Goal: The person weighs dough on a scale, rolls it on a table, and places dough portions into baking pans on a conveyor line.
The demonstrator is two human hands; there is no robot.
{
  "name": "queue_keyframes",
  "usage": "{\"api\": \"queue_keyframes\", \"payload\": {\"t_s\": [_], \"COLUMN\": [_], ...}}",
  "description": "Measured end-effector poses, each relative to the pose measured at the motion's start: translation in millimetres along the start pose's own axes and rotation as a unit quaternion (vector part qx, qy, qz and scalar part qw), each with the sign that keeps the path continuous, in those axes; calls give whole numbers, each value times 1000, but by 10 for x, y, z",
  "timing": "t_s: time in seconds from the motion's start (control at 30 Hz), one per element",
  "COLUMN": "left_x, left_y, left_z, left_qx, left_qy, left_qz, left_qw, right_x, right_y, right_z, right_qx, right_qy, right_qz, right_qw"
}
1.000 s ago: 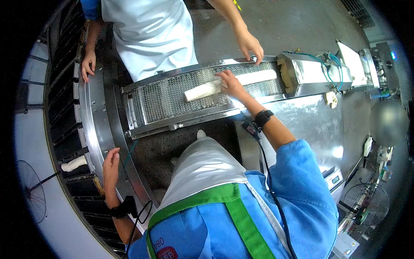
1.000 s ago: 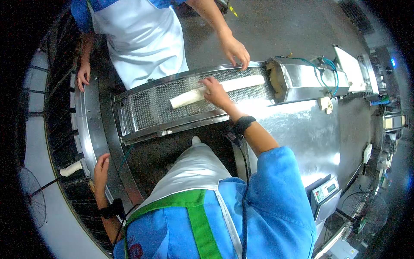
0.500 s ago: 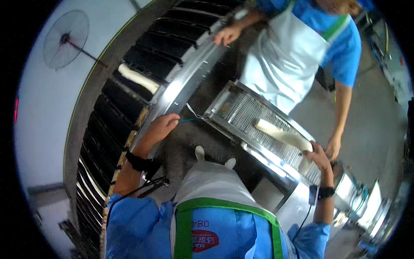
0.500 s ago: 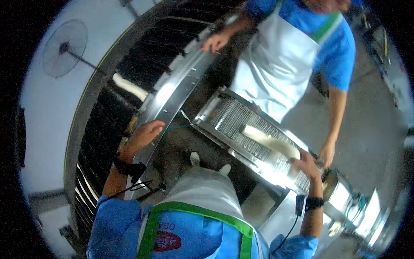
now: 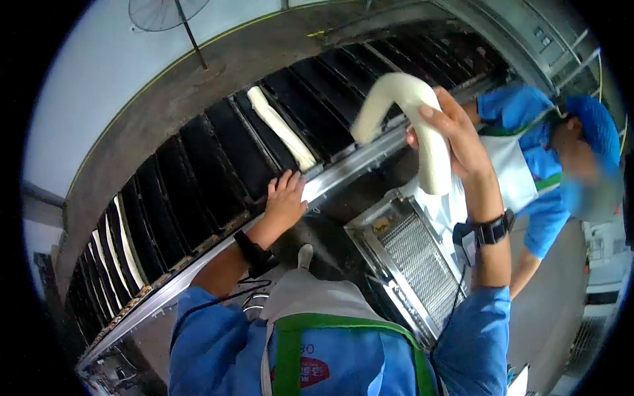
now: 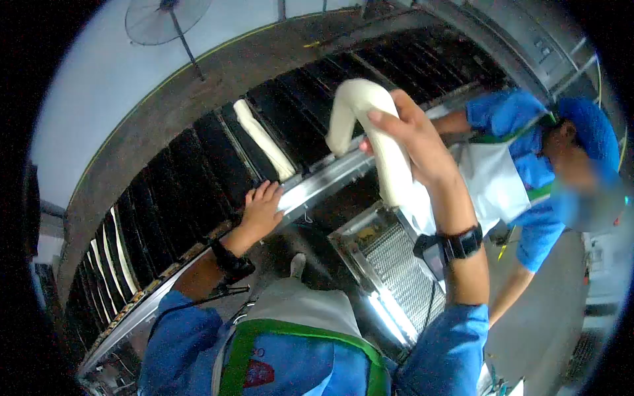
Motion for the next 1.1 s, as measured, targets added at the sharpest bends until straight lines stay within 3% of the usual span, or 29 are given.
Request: {"api": "queue_keyframes", "payload": {"t_s": [0.13,0.23,0.27,0.3,0.4,0.47,0.63,0.7,0.73,0.8,0.83,0.9,1.03,1.1], "left_x": [-14,-37,-37,-46,-73,-74,-86,-79,-73,-66,-73,-77,-220,-342], "left_y": [40,22,47,61,78,116,88,85,77,132,133,122,191,203], "left_z": [61,90,86,83,67,46,54,58,59,47,46,49,71,78], "left_qx": [31,40,45,49,40,43,42,37,36,40,38,29,40,44], "left_qy": [-27,-35,-35,-36,-48,-57,-76,-77,-80,-95,-96,-96,-110,-75], "left_qz": [23,44,53,62,76,79,95,80,83,47,47,56,83,132], "left_qw": [999,998,997,996,995,994,992,993,993,994,994,993,990,987], "right_x": [-781,-1304,-1485,-1542,-1355,-1215,-1271,-1444,-1467,-1459,-1464,-1412,-1288,-1074], "right_y": [-84,4,122,285,459,496,445,285,201,162,97,42,74,22], "right_z": [-172,-937,-1323,-1483,-1898,-2113,-2241,-2378,-2476,-2771,-2738,-2756,-2402,-2280], "right_qx": [27,51,81,297,253,187,327,557,555,576,575,614,586,582], "right_qy": [-32,-154,-151,-105,-216,-265,-208,-21,-22,-197,-197,-283,-249,-205], "right_qz": [17,73,110,46,-8,38,49,87,84,62,61,78,40,7], "right_qw": [999,984,979,948,943,945,921,826,827,791,792,733,770,787]}}
Point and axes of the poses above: each hand's wrist, its own x-axis away from the middle knuckle, its own y-axis out of the back of the hand, z = x × y, the point moved 7 cm from there along -x, towards the middle knuckle, and after that the axes turned 12 degrees about z, right-handed, at the moved point
